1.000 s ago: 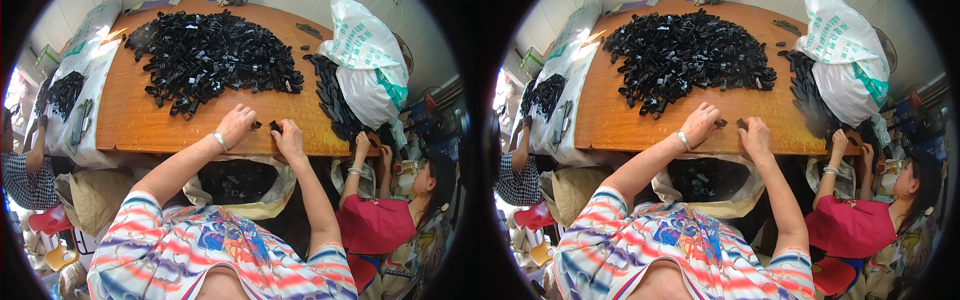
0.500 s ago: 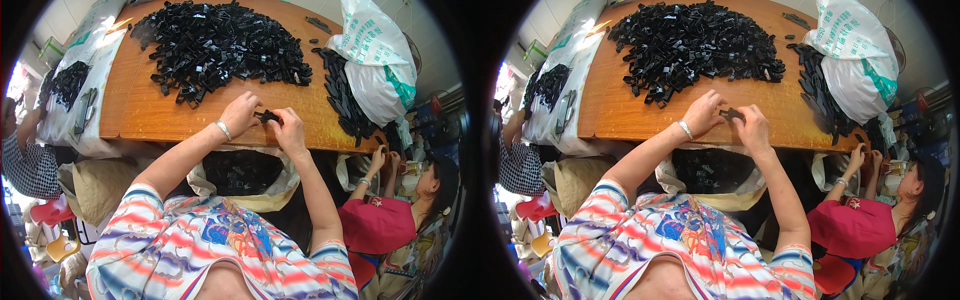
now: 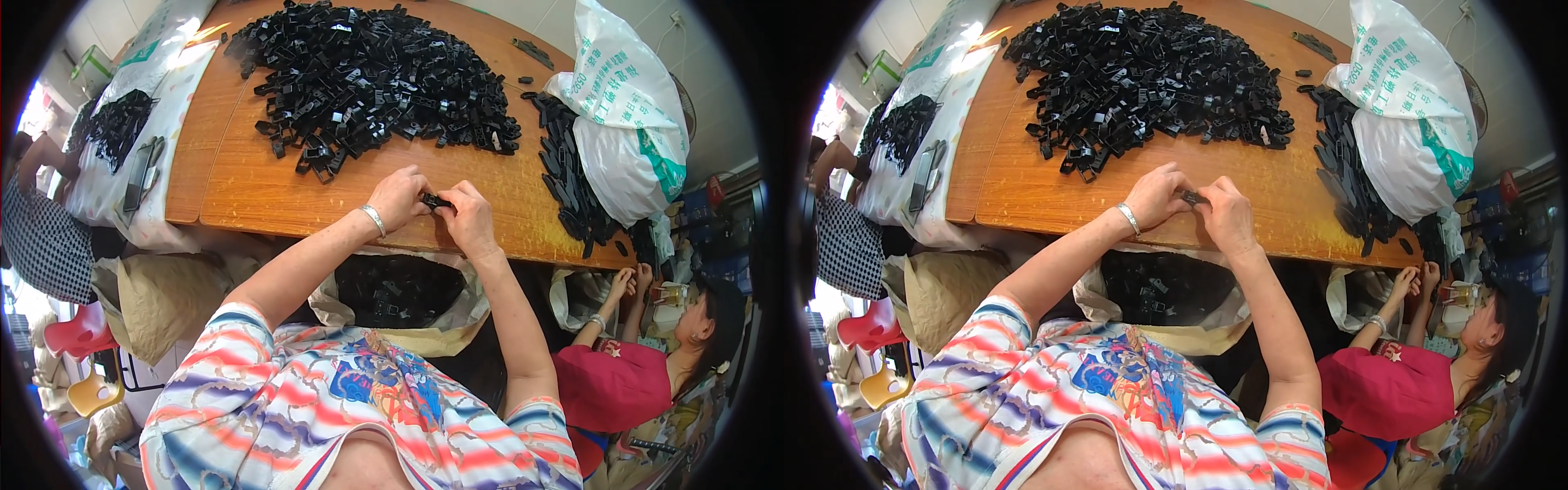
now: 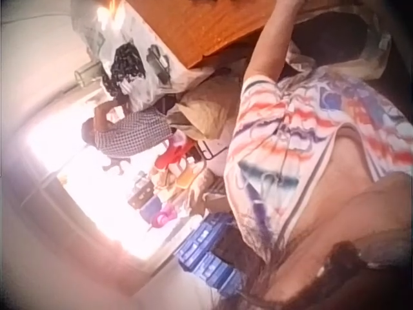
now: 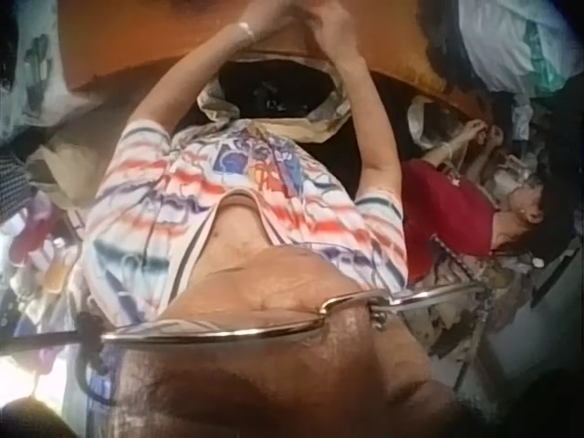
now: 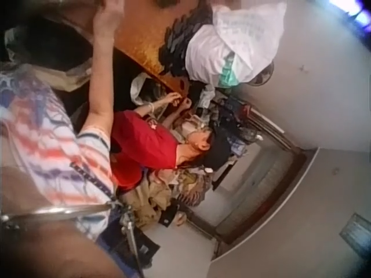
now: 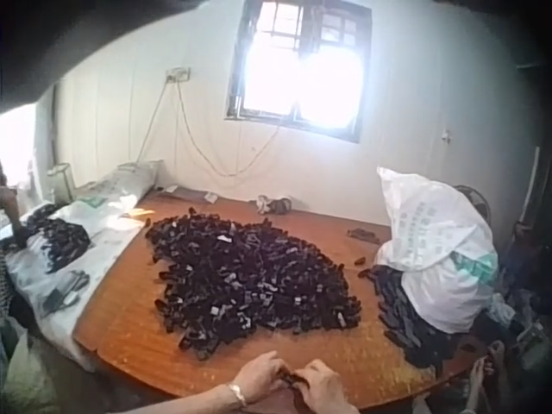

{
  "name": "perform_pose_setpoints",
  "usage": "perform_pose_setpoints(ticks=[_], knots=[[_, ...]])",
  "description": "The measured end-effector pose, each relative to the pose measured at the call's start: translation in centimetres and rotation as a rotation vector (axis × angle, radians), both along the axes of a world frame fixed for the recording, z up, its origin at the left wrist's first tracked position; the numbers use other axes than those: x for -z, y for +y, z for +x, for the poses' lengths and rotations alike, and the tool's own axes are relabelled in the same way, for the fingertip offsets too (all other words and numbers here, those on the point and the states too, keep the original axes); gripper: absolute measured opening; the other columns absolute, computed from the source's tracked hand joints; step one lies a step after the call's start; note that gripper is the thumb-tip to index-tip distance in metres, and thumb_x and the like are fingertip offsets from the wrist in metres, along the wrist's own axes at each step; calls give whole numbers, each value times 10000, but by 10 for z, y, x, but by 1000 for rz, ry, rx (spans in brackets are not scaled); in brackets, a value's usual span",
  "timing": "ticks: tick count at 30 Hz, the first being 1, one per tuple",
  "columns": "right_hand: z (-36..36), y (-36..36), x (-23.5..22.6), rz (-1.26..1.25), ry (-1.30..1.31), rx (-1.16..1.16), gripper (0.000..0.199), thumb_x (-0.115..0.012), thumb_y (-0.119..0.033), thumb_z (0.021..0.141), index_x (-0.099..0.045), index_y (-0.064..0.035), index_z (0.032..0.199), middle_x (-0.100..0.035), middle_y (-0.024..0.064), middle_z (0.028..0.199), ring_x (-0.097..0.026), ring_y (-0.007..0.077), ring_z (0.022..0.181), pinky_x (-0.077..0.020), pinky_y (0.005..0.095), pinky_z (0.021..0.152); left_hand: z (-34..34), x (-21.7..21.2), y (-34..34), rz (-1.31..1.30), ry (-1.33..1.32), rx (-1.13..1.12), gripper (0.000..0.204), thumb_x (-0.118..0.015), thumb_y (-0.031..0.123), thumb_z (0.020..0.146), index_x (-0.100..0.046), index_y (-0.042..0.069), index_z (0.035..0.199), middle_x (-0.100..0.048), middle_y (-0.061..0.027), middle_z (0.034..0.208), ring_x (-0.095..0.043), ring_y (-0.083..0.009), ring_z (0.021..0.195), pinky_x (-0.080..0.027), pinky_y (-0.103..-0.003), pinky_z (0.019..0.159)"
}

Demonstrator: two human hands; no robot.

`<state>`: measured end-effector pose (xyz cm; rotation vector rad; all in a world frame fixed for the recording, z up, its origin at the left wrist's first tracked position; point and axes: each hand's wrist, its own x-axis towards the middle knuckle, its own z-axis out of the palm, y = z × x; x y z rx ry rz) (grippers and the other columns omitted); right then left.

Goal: Assembling small black plastic components by hand at a workbench.

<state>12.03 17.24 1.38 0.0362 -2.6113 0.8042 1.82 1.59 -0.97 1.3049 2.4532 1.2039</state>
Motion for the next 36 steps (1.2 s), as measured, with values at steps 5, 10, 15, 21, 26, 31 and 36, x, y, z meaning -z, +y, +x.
perform_pose_setpoints(ticks=[5,10,15,21,26,31,36], knots=[[6,-12,2,233,-51,7,282,-708,-90,809,-661,-69,1087,-579,131,982,-616,342,889,-530,416,732,-2,-2,-1,-26,-31,-37,216,-777,124,723,-693,36,901,-613,-127,935,-605,-322,937,-504,-402,826],[10,-16,11,297,50,50,315,-699,-111,818,-650,-74,1127,-573,140,982,-602,346,894,-528,420,750,2,-6,0,-38,51,4,225,-770,135,727,-697,32,913,-618,-138,944,-610,-329,949,-506,-402,843],[60,-31,7,93,-85,-19,232,-734,-145,802,-689,-61,1013,-625,143,931,-648,365,807,-533,434,692,-15,-24,-36,145,405,-147,379,-784,98,667,-667,81,1026,-604,-121,1111,-529,-334,1111,-445,-442,979],[99,-70,26,5,-145,-106,260,-780,-161,779,-696,-56,1002,-647,114,917,-664,329,767,-546,402,658,-47,-10,-38,-3,563,-513,668,-744,31,697,-533,171,1316,-441,-111,1392,-453,-332,1225,-484,-441,926],[90,-72,34,-35,-195,-131,251,-766,-154,792,-691,-46,1005,-648,122,933,-663,336,783,-547,404,674,-46,1,1,65,520,-386,588,-686,1,730,-568,172,1280,-492,-77,1346,-501,-324,1174,-492,-416,914],[87,-69,50,-9,-248,-155,258,-761,-146,789,-692,-43,1015,-646,125,947,-664,334,806,-549,406,684,-29,-4,30,163,513,-119,589,-733,13,701,-570,131,1255,-549,-74,1302,-514,-311,1192,-487,-401,933],[92,-65,51,24,-301,-178,249,-746,-148,792,-689,-46,1011,-642,121,944,-664,335,816,-548,412,682,-22,-8,26,201,591,-128,428,-723,72,724,-632,149,1135,-641,13,1141,-556,-243,1104,-458,-376,868]])
